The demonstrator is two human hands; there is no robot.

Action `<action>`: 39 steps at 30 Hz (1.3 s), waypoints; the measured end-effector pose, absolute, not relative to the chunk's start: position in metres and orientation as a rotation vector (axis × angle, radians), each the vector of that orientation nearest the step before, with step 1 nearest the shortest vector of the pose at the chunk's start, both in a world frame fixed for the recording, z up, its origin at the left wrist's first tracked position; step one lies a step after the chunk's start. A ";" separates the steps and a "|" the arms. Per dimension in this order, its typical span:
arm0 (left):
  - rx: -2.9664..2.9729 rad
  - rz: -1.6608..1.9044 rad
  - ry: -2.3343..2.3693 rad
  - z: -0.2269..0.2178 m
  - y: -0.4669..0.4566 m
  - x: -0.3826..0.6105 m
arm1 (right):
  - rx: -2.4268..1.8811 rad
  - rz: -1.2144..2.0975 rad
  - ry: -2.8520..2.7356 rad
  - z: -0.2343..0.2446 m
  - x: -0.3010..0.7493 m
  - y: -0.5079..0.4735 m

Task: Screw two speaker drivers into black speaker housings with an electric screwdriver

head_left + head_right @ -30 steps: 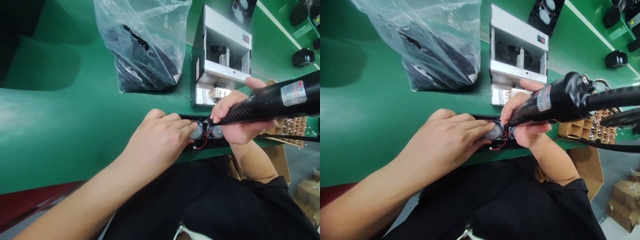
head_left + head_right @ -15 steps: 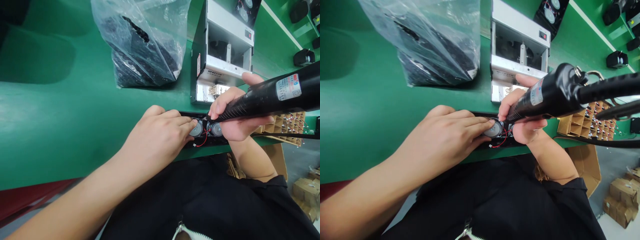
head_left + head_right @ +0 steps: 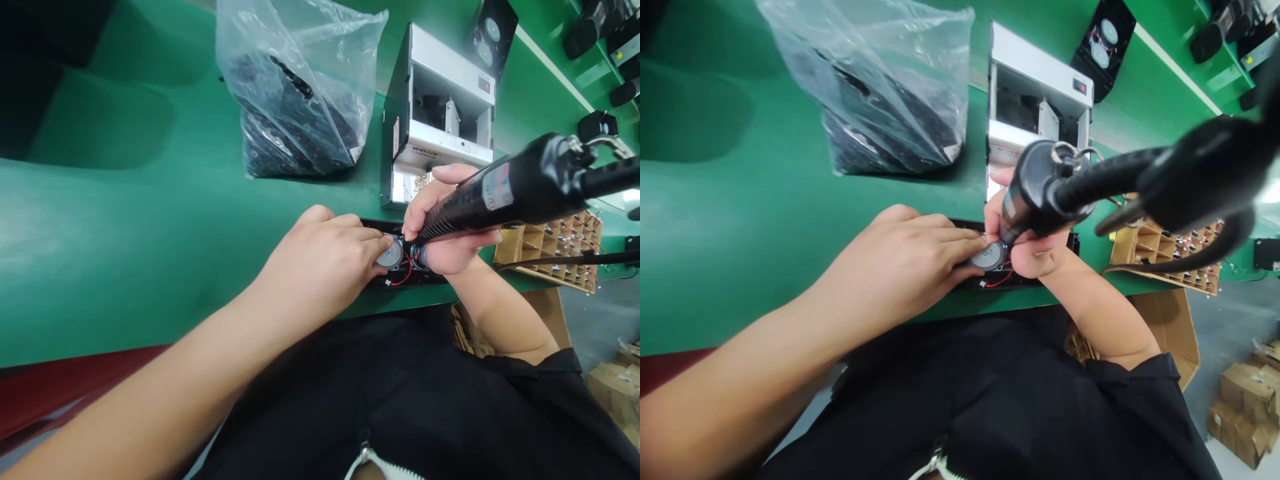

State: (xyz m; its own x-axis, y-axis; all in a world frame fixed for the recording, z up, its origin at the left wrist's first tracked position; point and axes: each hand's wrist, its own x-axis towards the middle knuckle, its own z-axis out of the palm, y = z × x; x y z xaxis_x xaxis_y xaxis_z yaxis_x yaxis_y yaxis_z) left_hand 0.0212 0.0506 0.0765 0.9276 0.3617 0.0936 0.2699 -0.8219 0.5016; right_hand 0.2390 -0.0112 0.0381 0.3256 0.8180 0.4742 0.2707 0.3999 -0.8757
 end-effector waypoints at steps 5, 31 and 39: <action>2.660 0.208 0.432 0.078 0.051 0.024 | -0.899 0.414 -1.206 0.029 0.239 0.003; 2.696 0.206 0.423 0.079 0.045 0.020 | -0.924 0.086 -1.166 0.169 0.261 -0.010; 2.660 0.280 0.415 0.077 0.045 0.019 | -1.050 0.004 -1.056 0.156 0.246 0.005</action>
